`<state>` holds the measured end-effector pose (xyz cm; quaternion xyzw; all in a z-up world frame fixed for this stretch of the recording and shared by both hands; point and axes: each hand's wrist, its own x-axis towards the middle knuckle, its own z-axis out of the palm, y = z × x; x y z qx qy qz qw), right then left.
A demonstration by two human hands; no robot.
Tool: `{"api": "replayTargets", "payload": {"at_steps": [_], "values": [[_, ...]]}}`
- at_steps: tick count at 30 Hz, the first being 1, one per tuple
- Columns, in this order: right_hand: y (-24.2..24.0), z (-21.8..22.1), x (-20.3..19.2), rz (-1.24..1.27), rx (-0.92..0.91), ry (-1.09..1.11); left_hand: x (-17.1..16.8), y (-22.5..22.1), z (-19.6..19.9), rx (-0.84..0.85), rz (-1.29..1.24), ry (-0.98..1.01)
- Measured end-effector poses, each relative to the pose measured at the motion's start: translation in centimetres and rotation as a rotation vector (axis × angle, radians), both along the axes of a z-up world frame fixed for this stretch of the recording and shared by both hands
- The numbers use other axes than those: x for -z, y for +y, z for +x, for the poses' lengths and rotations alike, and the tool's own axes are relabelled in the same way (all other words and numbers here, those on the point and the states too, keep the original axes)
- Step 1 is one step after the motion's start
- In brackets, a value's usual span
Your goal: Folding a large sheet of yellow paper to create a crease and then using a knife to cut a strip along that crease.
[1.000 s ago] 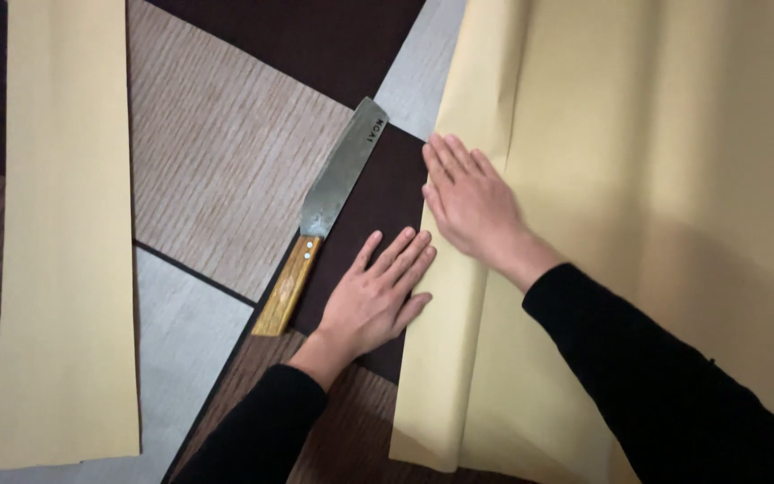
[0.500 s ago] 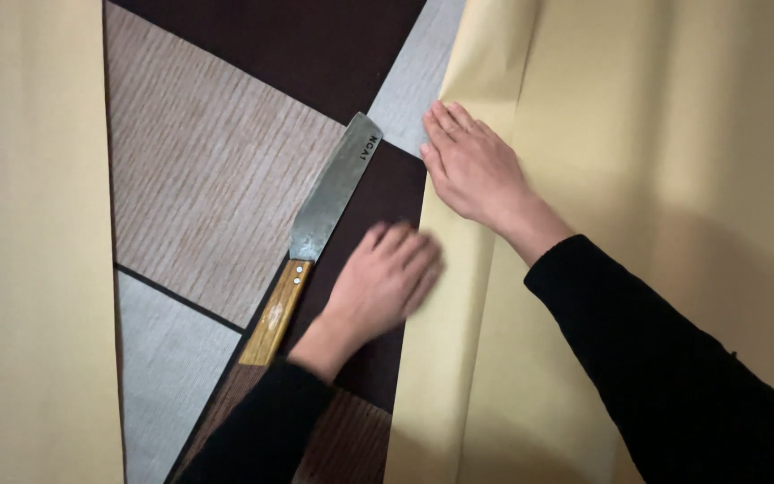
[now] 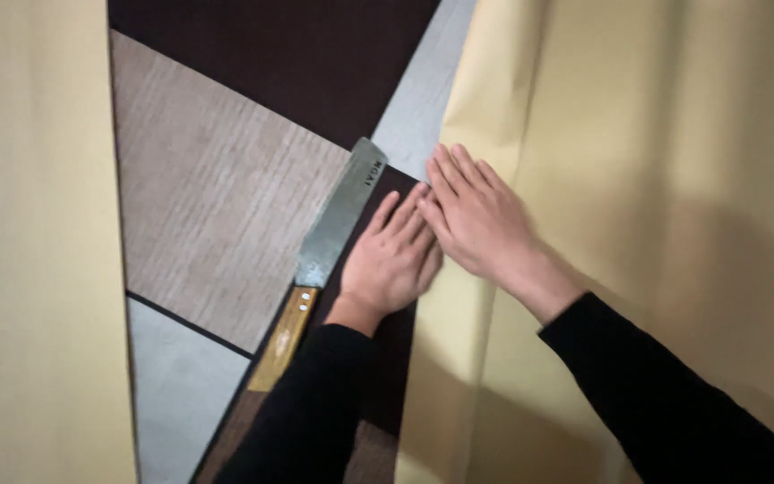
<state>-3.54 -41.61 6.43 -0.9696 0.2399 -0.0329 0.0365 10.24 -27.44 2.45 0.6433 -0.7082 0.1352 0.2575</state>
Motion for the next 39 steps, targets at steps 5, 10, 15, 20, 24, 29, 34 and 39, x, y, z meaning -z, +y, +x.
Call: {"api": "replayTargets", "payload": {"at_steps": [5,10,15,20,24,29,34,39], "values": [[-1.2,0.7,1.2,-0.063,0.002,-0.058,0.3,0.0,0.3,0.013,0.034,0.035],[-4.7,2.5,1.9,-0.041,0.031,-0.06,-0.6,-0.1,0.2,0.006,0.059,0.05],[-7.6,4.3,1.3,-0.003,0.071,-0.012,-0.6,0.0,0.1,0.013,0.08,0.077],[-10.7,6.1,1.2,0.046,0.107,0.048,-0.1,-0.2,0.2,0.016,0.081,0.082],[-12.1,7.2,0.3,0.095,0.091,0.048,-3.0,0.3,-0.5,-0.025,0.207,0.136],[-9.8,6.2,0.3,0.038,0.063,0.088,-0.7,-0.1,-0.2,-0.007,0.125,0.102],[-4.2,3.8,2.3,-0.056,0.032,-0.098,-0.1,-0.2,0.0,0.016,0.052,0.074],[-4.1,4.2,2.6,-0.022,0.099,-0.069,-0.2,-0.3,0.1,0.0,0.063,0.074]]}}
